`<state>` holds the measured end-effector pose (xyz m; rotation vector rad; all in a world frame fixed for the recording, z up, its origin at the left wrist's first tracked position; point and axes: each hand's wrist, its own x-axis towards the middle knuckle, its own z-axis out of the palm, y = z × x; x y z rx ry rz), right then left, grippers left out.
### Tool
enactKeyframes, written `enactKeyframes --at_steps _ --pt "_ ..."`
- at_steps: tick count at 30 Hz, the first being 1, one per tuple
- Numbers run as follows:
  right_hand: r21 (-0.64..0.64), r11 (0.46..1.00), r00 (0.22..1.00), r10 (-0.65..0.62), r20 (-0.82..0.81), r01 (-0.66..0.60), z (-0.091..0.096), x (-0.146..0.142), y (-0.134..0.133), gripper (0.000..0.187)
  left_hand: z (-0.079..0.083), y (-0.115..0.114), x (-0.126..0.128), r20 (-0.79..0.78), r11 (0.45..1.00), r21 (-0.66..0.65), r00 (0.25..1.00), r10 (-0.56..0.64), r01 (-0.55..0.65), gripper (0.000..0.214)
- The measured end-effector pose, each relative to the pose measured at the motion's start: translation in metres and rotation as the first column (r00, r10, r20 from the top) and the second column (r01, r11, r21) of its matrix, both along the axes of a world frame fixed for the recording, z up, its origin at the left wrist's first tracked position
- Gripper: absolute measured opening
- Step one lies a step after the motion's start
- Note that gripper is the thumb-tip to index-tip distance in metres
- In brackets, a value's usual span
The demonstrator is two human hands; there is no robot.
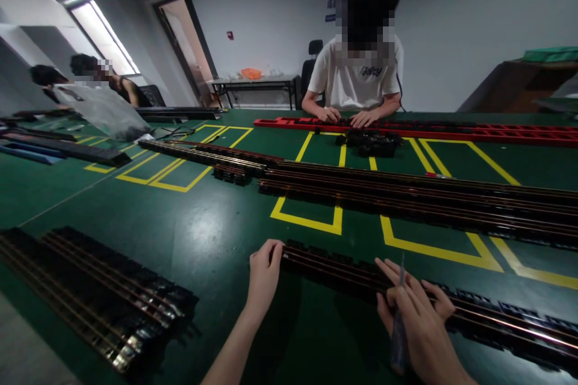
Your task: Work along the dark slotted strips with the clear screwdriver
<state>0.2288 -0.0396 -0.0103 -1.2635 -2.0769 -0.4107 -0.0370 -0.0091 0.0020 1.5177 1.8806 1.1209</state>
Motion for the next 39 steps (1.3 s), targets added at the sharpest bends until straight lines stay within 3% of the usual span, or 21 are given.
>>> enactKeyframes --at_steps 7,11,14,18,21,24,27,29,31,35,39 --pt "-0.017 1.0 0.999 0.018 -0.05 -0.018 0.003 -0.002 -0.002 0.015 0.002 0.001 -0.003 0.022 0.999 0.024 0.999 -0.033 0.033 0.033" --pt "-0.04 0.992 0.984 0.111 -0.137 -0.118 0.022 0.0 0.005 0.012 0.002 0.008 -0.002 -0.009 0.999 -0.019 0.999 -0.036 0.036 0.03" --pt "-0.263 0.913 0.947 0.274 -0.165 -0.31 0.046 0.002 0.014 0.005 0.004 0.013 0.001 -0.114 0.999 -0.053 0.993 -0.001 -0.005 0.028" --pt "-0.47 0.792 0.919 0.304 -0.252 -0.391 0.069 0.006 0.033 0.011 0.008 0.019 0.003 -0.251 0.996 -0.086 0.967 -0.028 0.007 0.028" --pt "-0.609 0.665 0.901 0.351 -0.256 -0.432 0.075 0.004 0.047 0.022 0.01 0.021 0.003 -0.313 0.992 -0.124 0.947 -0.066 0.028 0.032" --pt "-0.675 0.54 0.86 0.391 -0.327 -0.502 0.077 -0.002 0.057 0.027 0.011 0.023 0.003 -0.337 0.989 -0.141 0.937 -0.09 0.044 0.036" --pt "-0.7 0.414 0.812 0.351 -0.467 -0.582 0.08 -0.012 0.062 0.034 0.011 0.023 0.003 -0.333 0.988 -0.139 0.937 -0.107 0.063 0.037" --pt "-0.697 0.368 0.788 0.312 -0.53 -0.615 0.082 -0.019 0.065 0.038 0.01 0.022 0.002 -0.323 0.989 -0.134 0.94 -0.108 0.068 0.037" --pt "-0.703 0.395 0.805 0.247 -0.539 -0.592 0.082 -0.026 0.068 0.039 0.01 0.022 0.002 -0.32 0.99 -0.124 0.942 -0.105 0.068 0.037" --pt "-0.648 0.51 0.802 0.157 -0.576 -0.565 0.077 -0.04 0.081 0.044 0.01 0.022 0.002 -0.318 0.99 -0.127 0.943 -0.097 0.059 0.036" --pt "-0.588 0.531 0.733 0.099 -0.673 -0.611 0.068 -0.057 0.095 0.041 0.011 0.022 0.003 -0.326 0.99 -0.135 0.941 -0.087 0.045 0.036"
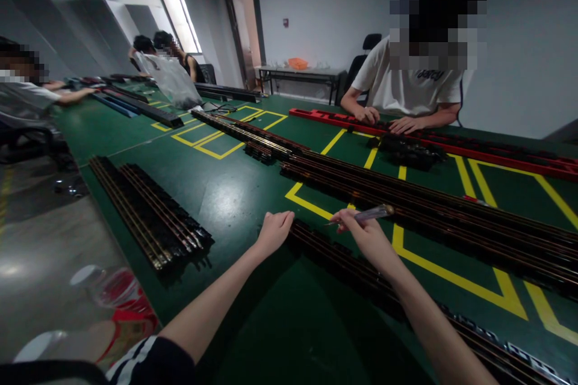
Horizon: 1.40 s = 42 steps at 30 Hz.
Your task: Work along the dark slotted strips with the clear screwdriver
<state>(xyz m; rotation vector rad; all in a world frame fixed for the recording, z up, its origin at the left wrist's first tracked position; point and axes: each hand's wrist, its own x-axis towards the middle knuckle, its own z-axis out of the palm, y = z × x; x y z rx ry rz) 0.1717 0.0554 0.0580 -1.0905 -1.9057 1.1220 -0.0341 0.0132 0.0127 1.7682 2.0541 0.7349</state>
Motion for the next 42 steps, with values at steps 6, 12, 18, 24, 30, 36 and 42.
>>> enactKeyframes --at_steps 6,12,18,24,30,36,42 --pt "-0.138 0.989 0.976 0.025 -0.215 -0.056 -0.013 -0.021 0.01 0.027 -0.006 0.0 -0.001 0.04 0.999 0.04 0.999 0.009 -0.011 0.037" --pt "-0.265 0.962 0.967 0.001 -0.256 -0.071 -0.021 -0.029 0.009 0.027 -0.007 0.0 -0.001 0.023 0.999 0.033 1.0 0.02 -0.02 0.037" --pt "-0.383 0.919 0.949 -0.038 -0.314 -0.09 -0.017 -0.03 0.003 0.039 -0.01 0.0 -0.002 0.003 0.999 0.041 1.0 0.005 -0.005 0.037" --pt "-0.426 0.899 0.92 -0.081 -0.383 -0.098 -0.024 -0.03 0.001 0.044 -0.011 -0.001 -0.003 -0.009 0.999 0.033 1.0 0.004 -0.003 0.036" --pt "-0.445 0.894 0.884 -0.168 -0.435 -0.049 -0.029 -0.03 0.0 0.044 -0.011 -0.001 -0.003 -0.007 0.999 0.051 1.0 -0.001 0.002 0.036" --pt "-0.458 0.883 0.91 -0.107 -0.4 -0.098 -0.026 -0.028 -0.002 0.044 -0.012 -0.002 -0.003 -0.032 0.999 0.037 0.999 -0.003 0.005 0.035" --pt "-0.455 0.885 0.924 -0.088 -0.373 -0.1 -0.024 -0.027 -0.002 0.045 -0.011 -0.001 -0.003 -0.043 1.0 0.01 0.999 -0.006 0.007 0.033"
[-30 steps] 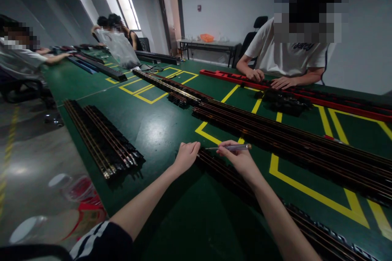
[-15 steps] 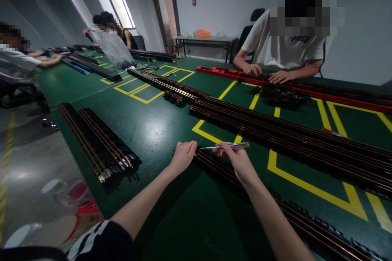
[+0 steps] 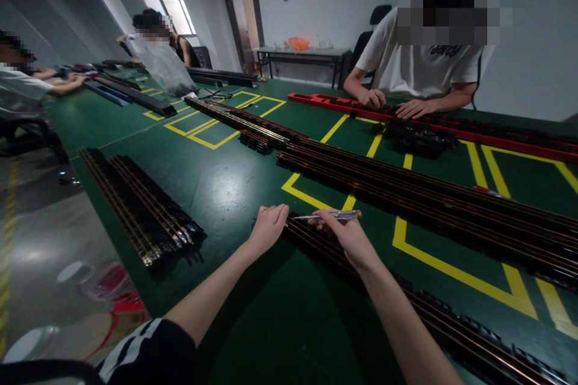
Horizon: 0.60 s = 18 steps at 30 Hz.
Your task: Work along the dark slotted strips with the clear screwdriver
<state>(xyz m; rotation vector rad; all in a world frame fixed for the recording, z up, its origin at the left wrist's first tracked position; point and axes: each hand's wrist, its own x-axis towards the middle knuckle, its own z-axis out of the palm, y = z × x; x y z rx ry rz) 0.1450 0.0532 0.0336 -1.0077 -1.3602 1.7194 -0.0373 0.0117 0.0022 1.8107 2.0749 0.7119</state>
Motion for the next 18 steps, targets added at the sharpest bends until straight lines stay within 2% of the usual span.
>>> enactKeyframes --at_steps 18 --pt "0.073 0.997 0.999 -0.033 -0.022 0.035 -0.004 -0.0017 0.0007 0.035 0.0017 0.0004 0.0002 0.069 0.998 0.053 0.998 0.011 -0.015 0.034"
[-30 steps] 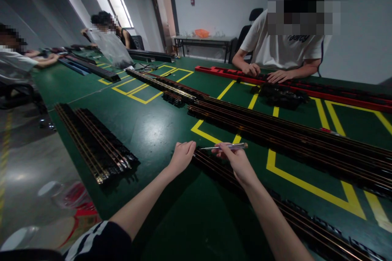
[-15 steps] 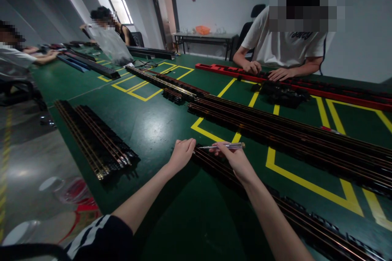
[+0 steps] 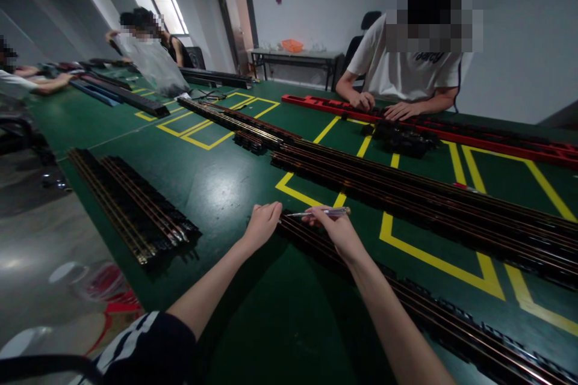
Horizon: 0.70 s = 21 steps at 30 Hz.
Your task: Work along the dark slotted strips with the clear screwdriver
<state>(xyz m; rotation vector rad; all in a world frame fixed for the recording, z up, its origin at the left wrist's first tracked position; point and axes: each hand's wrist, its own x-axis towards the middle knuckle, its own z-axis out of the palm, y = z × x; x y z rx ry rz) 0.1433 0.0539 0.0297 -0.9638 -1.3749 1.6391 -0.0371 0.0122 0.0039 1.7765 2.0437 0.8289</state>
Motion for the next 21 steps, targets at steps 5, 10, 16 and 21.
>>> enactKeyframes --at_steps 5,10,16,21 --pt "0.001 1.0 1.0 0.003 0.015 -0.003 -0.001 0.001 0.001 0.034 0.002 0.0 0.001 -0.001 1.0 0.003 1.0 0.001 -0.001 0.034" --pt "0.008 1.0 1.0 -0.012 0.019 0.012 0.001 0.004 0.001 0.032 0.002 0.0 0.002 -0.014 1.0 -0.006 1.0 0.002 -0.002 0.034" --pt "0.013 1.0 0.994 0.023 0.103 -0.024 0.012 0.011 -0.004 0.028 0.004 -0.001 0.002 0.006 1.0 -0.01 1.0 0.002 -0.002 0.034" --pt "0.041 0.999 0.991 0.028 0.133 -0.034 0.015 0.011 -0.006 0.028 0.005 -0.002 0.003 -0.002 1.0 -0.011 1.0 0.009 -0.009 0.035"
